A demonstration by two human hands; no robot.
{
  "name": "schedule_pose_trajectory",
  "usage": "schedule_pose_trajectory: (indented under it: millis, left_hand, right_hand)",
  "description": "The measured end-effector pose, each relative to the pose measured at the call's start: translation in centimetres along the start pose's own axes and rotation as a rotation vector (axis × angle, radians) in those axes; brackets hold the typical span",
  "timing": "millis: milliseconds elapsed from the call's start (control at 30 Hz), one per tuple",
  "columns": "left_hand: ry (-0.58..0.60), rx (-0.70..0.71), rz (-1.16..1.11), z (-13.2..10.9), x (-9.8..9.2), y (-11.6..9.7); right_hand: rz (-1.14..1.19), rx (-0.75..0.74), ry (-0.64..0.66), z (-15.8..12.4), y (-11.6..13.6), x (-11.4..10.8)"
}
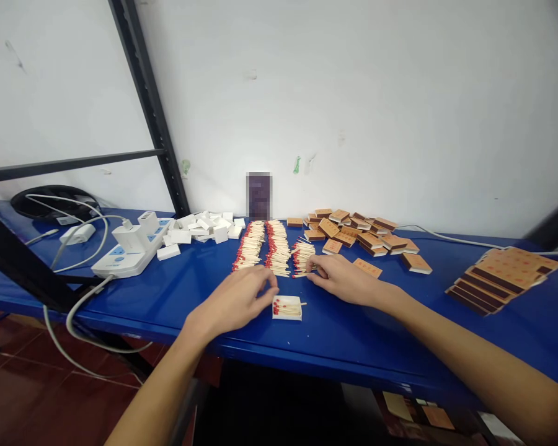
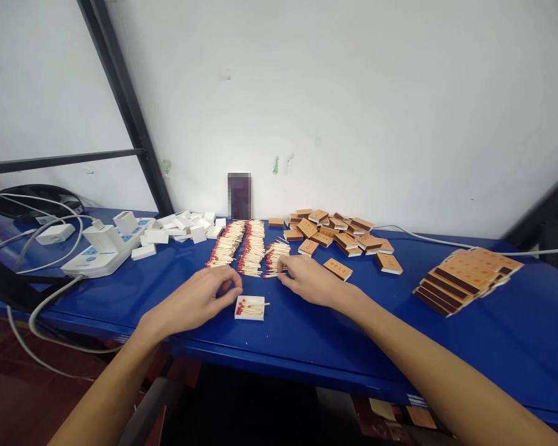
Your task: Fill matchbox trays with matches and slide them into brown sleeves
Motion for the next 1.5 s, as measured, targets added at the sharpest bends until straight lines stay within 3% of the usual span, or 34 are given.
schedule_pose_trajectory:
  millis: [100,233,500,633,833,1033,1167,1367,1500]
  left_hand:
    - [-0.048,-0.110,0.110,-0.5,-1.2,2.2]
    - [0.012,-0.211,0.222,-1.0,-1.7,4.6]
    - [-0.003,-0.204,0.217,-0.6,-1.2,5.3]
    - [-0.019,-0.132,0.144,-0.5,-1.3,4.8]
    - [0.072,-0.033,0.089,-0.5,-0.8,3.9]
    - [0.064,-0.026,0.043,-0.5,-0.6,3.8]
    - [0.039,0.031,-0.033,-0.5,-0.6,1.8]
    - [0.065,0.088,-0.036,0.0,1.3,-1.0]
    - [0.004,0.069,-0.002,0.1,0.7,-0.1]
  right_hand:
    - [0.023,-0.002,0.028,0.0,-0.1,0.4]
    - [0.033,-0.012,0.007,0.1,0.2,-0.2]
    - [0.138,-0.072,-0.028,-1.5,4.9,-2.4]
    - [0.172,-0.104,0.057,-1.9,6.5,-1.7]
    - [0.141,-0.046,0.056,-2.1,5.5,-1.8]
    - [0.141,-0.108,0.094,-2.6,5.4,-1.6]
    - [0.147,-0.149,0.055,-2.3,5.6,-1.5]
    - [0.123,-0.110,0.045,-2.1,5.0,-2.0]
    - [0.121,-0.091,0.090,-2.6,4.8,-1.8]
Point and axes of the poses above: each hand's wrist, its own z-axis towards the middle knuckle, its own x-axis out of the palm, y = z × x, the point moved 3 cm from there along z, towards the middle knuckle, and after that the axes turned 4 degrees about -z, right-handed, at the moved point
